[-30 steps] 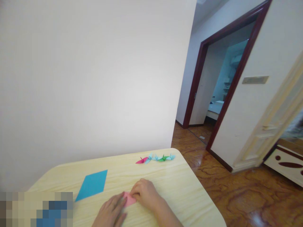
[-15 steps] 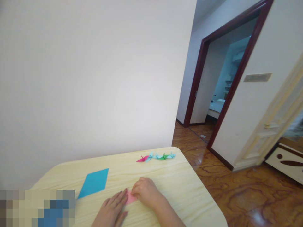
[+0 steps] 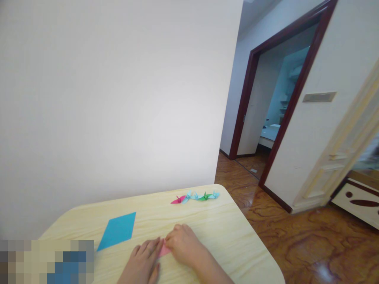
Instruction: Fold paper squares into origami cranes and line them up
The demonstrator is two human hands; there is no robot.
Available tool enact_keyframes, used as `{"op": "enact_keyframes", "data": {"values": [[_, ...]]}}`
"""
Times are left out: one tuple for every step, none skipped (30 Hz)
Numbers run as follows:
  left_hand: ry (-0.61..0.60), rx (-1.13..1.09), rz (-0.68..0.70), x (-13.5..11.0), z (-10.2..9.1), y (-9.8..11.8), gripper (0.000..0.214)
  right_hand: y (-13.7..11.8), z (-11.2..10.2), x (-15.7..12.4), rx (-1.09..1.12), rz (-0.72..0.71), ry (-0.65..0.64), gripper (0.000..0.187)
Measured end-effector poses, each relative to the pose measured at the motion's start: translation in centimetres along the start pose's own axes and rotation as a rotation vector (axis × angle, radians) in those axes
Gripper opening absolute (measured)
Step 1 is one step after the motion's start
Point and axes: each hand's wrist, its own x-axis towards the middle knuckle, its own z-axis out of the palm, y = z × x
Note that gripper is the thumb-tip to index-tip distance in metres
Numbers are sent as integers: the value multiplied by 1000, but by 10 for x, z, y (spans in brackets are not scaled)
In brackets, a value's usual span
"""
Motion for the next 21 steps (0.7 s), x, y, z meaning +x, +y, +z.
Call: {"op": "enact_keyframes", "data": {"values": [[-15, 9, -8, 1, -2, 2, 53, -3, -1, -3, -11, 7, 7, 21], [-26, 18, -12, 2, -3, 3, 54, -6, -1, -7, -22, 12, 20, 21], [-33, 26, -13, 3, -4, 3, 54, -8, 0, -11, -33, 15, 38, 22], [-37, 33, -13, 3, -4, 3, 55, -11, 2, -15, -40, 12, 52, 24], [-41, 37, -11, 4, -4, 3, 55, -12, 4, -18, -47, 6, 58, 26], [-43, 39, -7, 4, -3, 3, 54, -13, 7, -21, -52, 0, 57, 29], [-46, 37, -2, 4, -3, 3, 54, -14, 11, -23, -59, 1, 53, 32], [-49, 35, 1, 4, -2, 2, 53, -14, 14, -24, -65, 6, 48, 34], [-47, 32, 2, 4, -1, 1, 53, -14, 18, -25, -71, 16, 46, 35], [-42, 29, 3, 3, 0, 1, 53, -13, 21, -25, -75, 26, 46, 37], [-34, 26, 1, 3, 1, 0, 53, -13, 23, -25, -74, 33, 46, 38], [-23, 22, -1, 2, 2, -1, 54, -12, 25, -25, -68, 40, 48, 40], [-8, 18, -1, 2, 3, -2, 54, -11, 26, -25, -57, 49, 51, 41], [8, 12, 0, 2, 5, -3, 54, -11, 26, -25, -42, 60, 55, 42], [22, 7, 2, 1, 6, -4, 54, -11, 26, -26, -23, 74, 61, 43], [31, 5, 1, 1, 7, -4, 54, -10, 26, -26, -4, 94, 69, 43], [39, 3, 1, 1, 8, -4, 55, -10, 25, -28, 14, 117, 77, 44], [48, 3, -2, 1, 9, -4, 55, -10, 25, -29, 27, 143, 84, 45], [54, 4, -4, 1, 10, -4, 56, -9, 24, -30, 36, 166, 90, 46], [62, 7, -4, 1, 12, -3, 56, -9, 24, -31, 39, 180, 93, 47], [69, 11, -2, 0, 13, -1, 56, -9, 23, -31, 39, 184, 93, 47]]}}
